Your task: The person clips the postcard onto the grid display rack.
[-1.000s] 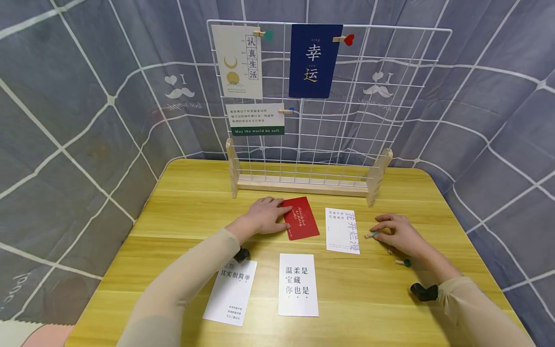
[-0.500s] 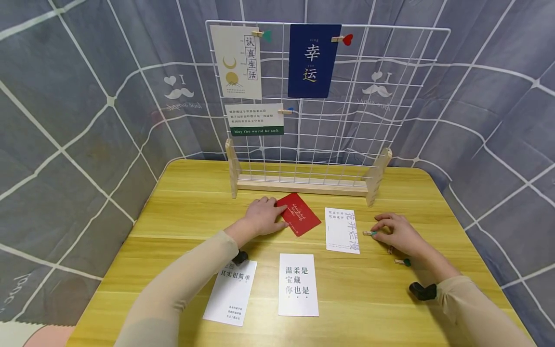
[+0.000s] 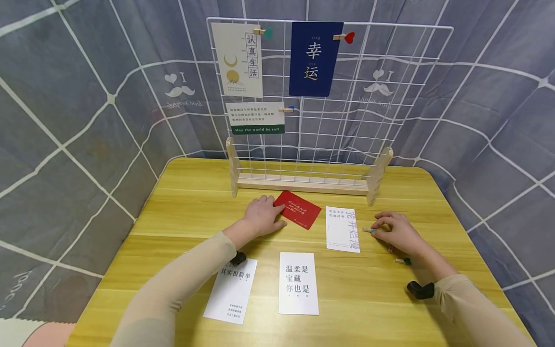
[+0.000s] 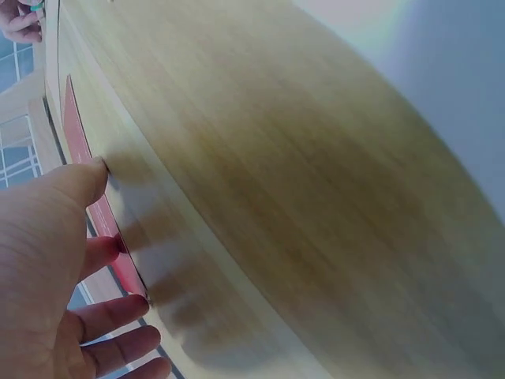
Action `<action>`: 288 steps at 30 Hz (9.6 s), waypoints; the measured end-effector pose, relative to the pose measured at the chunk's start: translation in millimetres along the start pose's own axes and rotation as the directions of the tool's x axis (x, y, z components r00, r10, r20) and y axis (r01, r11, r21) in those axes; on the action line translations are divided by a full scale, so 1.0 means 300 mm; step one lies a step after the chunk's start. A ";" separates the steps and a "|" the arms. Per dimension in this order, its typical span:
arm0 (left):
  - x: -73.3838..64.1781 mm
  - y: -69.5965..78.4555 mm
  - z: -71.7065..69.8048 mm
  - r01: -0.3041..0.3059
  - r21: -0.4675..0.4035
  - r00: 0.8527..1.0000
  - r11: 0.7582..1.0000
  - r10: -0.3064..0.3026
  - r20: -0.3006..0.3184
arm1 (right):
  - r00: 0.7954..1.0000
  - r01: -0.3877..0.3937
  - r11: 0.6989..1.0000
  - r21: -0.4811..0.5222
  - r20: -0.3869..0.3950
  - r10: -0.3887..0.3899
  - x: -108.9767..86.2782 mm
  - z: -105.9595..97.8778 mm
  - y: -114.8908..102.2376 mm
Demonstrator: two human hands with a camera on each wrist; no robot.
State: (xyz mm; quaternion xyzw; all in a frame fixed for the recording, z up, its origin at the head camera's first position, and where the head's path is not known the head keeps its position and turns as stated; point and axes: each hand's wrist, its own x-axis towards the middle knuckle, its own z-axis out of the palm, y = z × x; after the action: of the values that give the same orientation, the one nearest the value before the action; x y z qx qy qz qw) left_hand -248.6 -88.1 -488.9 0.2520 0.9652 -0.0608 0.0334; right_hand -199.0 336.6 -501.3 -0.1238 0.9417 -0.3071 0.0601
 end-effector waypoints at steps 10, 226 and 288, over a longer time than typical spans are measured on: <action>-0.020 -0.006 -0.008 -0.050 0.030 0.998 0.998 0.051 -0.037 | 1.000 -0.005 1.000 -0.013 -0.011 0.005 0.005 0.002 -0.013; 0.205 0.120 -0.545 -0.432 -0.899 0.855 0.071 -0.284 -0.433 | 0.822 0.088 0.918 0.387 -0.549 0.153 0.141 -0.657 -0.401; 0.403 0.284 -0.949 -0.434 -0.865 0.772 0.252 -0.391 -0.501 | 0.743 0.087 0.868 0.489 -0.612 0.271 0.225 -1.021 -0.516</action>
State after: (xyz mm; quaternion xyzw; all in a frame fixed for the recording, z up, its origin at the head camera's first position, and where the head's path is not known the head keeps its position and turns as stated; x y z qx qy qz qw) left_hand -321.8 82.2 -227.1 0.1948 0.7354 0.6323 -0.1467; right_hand -291.6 370.1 -165.6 0.0612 0.7967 -0.5542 -0.2330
